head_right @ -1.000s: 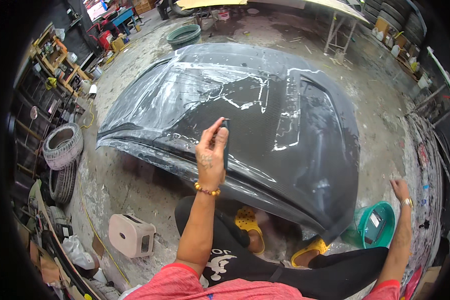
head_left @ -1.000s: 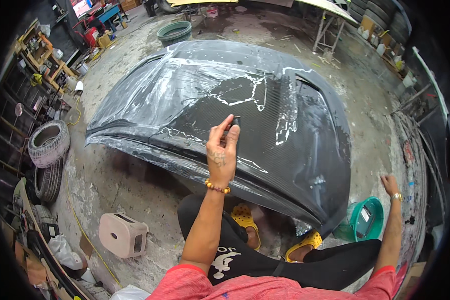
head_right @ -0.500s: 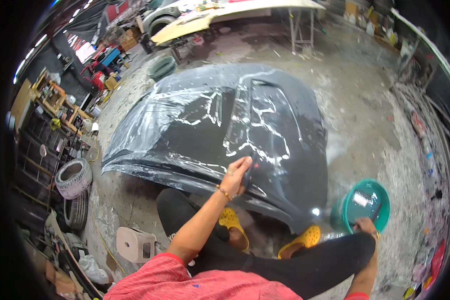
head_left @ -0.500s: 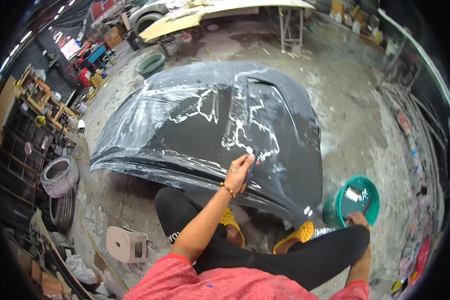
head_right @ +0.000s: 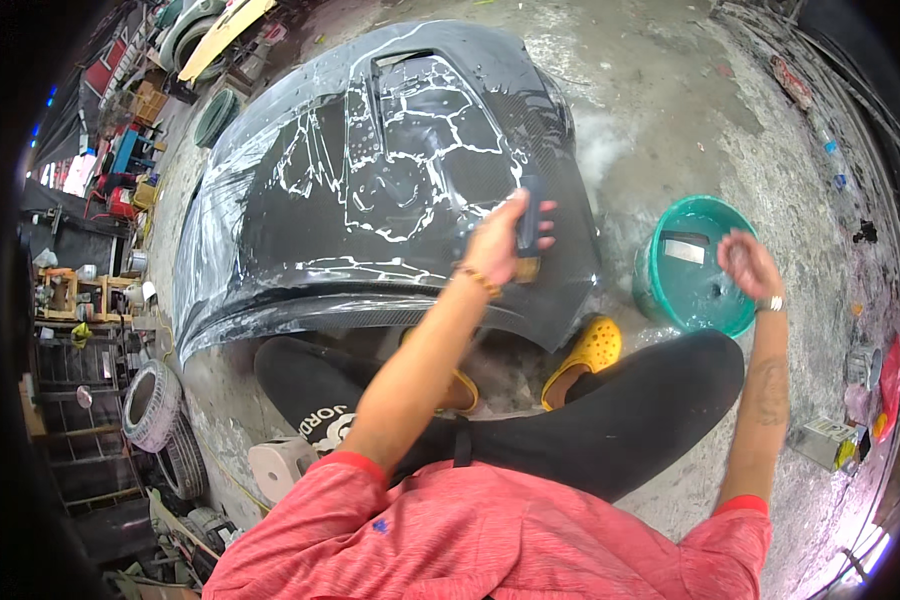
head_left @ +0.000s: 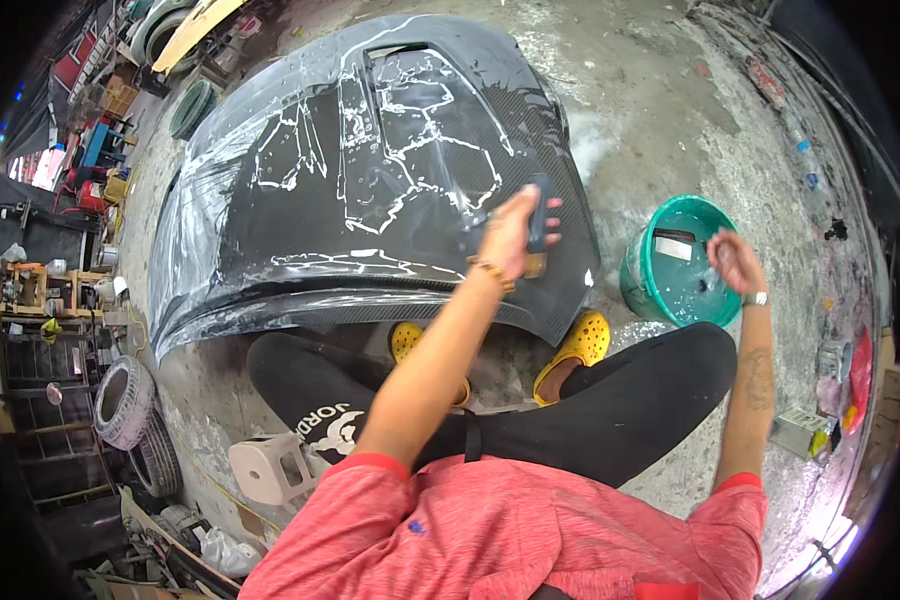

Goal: Sand the surface of a carbon fiber car hood using a sanding block and water.

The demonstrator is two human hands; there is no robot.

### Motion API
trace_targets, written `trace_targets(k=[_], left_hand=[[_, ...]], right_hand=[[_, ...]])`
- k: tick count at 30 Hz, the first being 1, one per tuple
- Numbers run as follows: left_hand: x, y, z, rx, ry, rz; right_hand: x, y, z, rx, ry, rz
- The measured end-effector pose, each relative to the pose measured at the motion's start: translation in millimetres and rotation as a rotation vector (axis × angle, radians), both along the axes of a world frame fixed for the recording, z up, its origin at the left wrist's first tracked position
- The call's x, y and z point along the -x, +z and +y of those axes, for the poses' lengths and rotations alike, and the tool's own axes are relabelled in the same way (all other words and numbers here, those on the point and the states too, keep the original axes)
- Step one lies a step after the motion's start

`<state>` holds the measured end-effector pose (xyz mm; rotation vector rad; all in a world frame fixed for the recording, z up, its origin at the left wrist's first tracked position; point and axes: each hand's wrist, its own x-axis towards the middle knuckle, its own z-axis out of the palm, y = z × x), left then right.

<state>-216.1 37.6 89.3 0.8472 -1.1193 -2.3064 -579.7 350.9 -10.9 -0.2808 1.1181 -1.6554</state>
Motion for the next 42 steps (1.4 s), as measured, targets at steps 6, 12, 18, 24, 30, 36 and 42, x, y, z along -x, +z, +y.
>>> trace_targets(k=[6,12,18,24,30,36,42], left_hand=[[75,-33,23,-0.308,-0.217,0.357],[10,17,-9,0.296,-0.005,-0.072],[-202,74,-108,1.806,-0.44,-0.56],[-209,88,-66,1.781,-0.501,-0.608],[-85,32,48,1.847,-0.723,-0.188],[-221,104,-47,1.786,-0.625,-0.501],[-123,73,46,1.814,-0.712,-0.294]], right_hand=[[-138,171,-171,-0.129,0.566,0.274],[-140,128,-221,-0.272,0.301,0.805],[-152,18,-227,-0.593,-0.183,1.317],[-191,48,-208,-0.481,-0.022,1.616],[-182,22,-199,-0.424,-0.027,1.743],[-207,73,-200,-0.583,-0.068,1.289],[-185,36,-190,-0.56,-0.127,1.264]])
